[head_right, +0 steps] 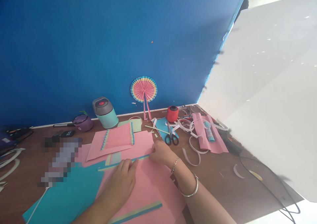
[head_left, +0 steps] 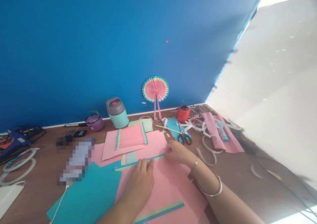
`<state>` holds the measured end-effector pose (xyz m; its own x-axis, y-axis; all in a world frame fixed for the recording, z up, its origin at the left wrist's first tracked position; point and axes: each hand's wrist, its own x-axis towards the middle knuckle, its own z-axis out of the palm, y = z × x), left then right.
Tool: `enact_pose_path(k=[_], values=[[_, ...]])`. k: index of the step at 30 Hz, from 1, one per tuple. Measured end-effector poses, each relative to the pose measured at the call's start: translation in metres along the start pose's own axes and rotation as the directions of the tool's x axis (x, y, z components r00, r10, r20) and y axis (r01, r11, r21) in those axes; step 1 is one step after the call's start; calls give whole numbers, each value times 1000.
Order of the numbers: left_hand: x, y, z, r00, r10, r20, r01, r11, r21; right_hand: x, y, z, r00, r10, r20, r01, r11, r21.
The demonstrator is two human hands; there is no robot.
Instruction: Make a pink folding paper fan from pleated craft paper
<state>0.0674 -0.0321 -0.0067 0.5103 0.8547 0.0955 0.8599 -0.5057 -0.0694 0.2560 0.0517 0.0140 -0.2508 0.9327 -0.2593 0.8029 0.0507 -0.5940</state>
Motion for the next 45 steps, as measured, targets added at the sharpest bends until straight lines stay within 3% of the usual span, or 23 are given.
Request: enact_pose_path(k=[6,15,21,27,33,37,41,43,45], values=[[-1,-1,3,999,-4,-35,3,1000,-25,3,1,4,1000,24,-1,-24,999,-48],[2,1,-4,998,8,57,-9,1000,20,2,-4,2,998,51,-42,-55,992,-113],[1,1,-6,999,32,30,-34,997,70,4,6,3,996,88,-15,-89,989,-118],[-2,-1,-4,997,79,10,-80,991,109,-1,6,-4,999,41,-5,-41,996,-84],[-4,-4,-5,1000,-26,18,29,977,-211,-1,9,-5,999,38,5,-37,995,-93],[-11,-9,-35,979,-34,200,109,920,-377,0,10,-5,1000,12,7,-11,997,-73],[-6,-25,-66,949,88,302,80,861,-502,-1,9,-7,997,-72,-12,72,997,-32],[8,-33,-67,975,28,218,103,817,-567,-2,8,-9,992,-122,-28,121,993,-11],[29,-40,-57,986,-104,128,162,750,-641,-2,8,-11,982,-180,-51,180,984,13]])
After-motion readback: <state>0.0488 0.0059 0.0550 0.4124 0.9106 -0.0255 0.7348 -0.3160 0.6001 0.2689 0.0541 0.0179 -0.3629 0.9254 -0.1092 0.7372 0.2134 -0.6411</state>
